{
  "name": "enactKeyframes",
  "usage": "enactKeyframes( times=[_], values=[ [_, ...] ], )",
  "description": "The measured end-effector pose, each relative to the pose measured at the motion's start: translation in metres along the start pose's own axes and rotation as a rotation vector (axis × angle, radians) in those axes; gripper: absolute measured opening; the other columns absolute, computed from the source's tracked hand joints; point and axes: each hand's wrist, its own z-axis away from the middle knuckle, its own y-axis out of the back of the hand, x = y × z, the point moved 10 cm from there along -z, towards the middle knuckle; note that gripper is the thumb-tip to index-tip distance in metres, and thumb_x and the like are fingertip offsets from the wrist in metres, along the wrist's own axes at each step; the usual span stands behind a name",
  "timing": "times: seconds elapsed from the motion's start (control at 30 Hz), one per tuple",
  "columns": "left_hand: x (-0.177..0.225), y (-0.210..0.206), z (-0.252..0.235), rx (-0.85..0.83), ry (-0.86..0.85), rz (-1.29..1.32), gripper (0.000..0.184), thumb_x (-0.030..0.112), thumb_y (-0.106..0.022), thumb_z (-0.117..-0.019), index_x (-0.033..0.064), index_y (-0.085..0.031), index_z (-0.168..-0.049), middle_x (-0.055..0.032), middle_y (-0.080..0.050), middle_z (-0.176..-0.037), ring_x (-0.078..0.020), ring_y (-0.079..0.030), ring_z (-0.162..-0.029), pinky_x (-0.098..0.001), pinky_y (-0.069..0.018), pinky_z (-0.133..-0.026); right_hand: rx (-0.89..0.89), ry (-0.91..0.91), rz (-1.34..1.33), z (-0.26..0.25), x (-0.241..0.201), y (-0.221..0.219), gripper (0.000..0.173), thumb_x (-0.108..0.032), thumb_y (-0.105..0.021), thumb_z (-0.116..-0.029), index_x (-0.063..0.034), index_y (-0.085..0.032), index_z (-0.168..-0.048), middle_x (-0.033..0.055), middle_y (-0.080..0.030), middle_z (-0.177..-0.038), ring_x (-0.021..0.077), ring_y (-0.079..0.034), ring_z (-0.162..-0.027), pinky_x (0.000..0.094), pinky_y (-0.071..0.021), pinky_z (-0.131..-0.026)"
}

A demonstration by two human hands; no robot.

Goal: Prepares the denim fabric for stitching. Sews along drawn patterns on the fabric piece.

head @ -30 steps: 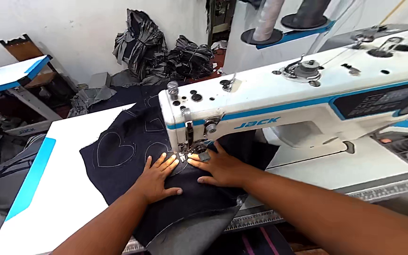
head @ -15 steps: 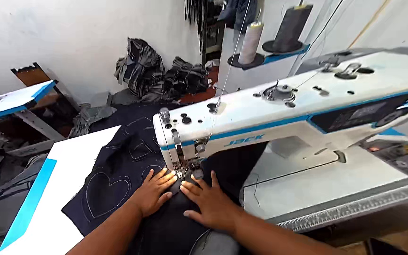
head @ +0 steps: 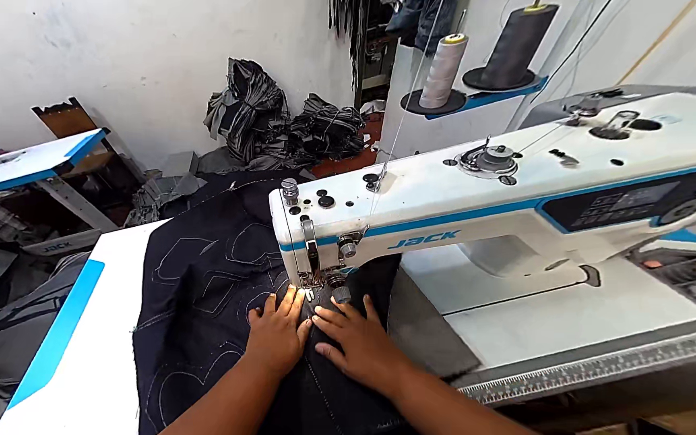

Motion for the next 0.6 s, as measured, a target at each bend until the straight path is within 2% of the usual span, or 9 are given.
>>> enactKeyframes(
  times=[0.1,0.27,0.47,0.6],
  values=[
    [0.006,-0.001,0.002,-0.034,0.079,-0.032,0.066,0.052,-0.021,-0.1100,0.0197,-0.012,-0.166,0.0004,-0.008,-0.174,-0.0345,-0.015,-0.158,-0.0677,-0.0260,-0.113,-0.095,0.093,0.016,-0.010,0.016,0.005,0.052,-0.047,-0.040,-0.1087,-0.0202,-0.052,-0.151,-0.0025,-0.045,-0.161,0.0263,-0.025,-0.156,0.0728,-0.0009,-0.120],
    [0.007,0.005,-0.001,-0.030,0.153,-0.039,0.068,0.054,-0.022,-0.1095,0.0168,-0.014,-0.166,-0.0019,-0.011,-0.174,-0.0347,-0.019,-0.157,-0.0682,-0.0279,-0.111,-0.057,0.228,0.035,-0.024,0.023,0.017,0.047,-0.044,-0.049,-0.1064,-0.0184,-0.062,-0.144,0.0025,-0.055,-0.153,0.0264,-0.031,-0.154,0.0711,-0.0031,-0.121],
    [0.005,0.012,-0.009,-0.003,0.216,-0.049,0.070,0.057,-0.024,-0.1082,0.0137,-0.025,-0.164,-0.0061,-0.020,-0.171,-0.0365,-0.023,-0.155,-0.0691,-0.0291,-0.110,-0.040,0.284,0.002,-0.041,0.027,0.031,0.043,-0.042,-0.060,-0.1018,-0.0148,-0.069,-0.134,0.0044,-0.062,-0.144,0.0279,-0.042,-0.148,0.0699,-0.0103,-0.121],
    [0.010,0.016,-0.015,0.006,0.255,-0.040,0.078,0.062,-0.026,-0.1060,0.0053,-0.030,-0.160,-0.0143,-0.023,-0.169,-0.0403,-0.027,-0.152,-0.0683,-0.0308,-0.110,-0.018,0.356,-0.035,-0.047,0.026,0.046,0.039,-0.033,-0.066,-0.0992,-0.0080,-0.072,-0.128,0.0115,-0.068,-0.133,0.0329,-0.056,-0.134,0.0708,-0.0181,-0.119]
  ],
)
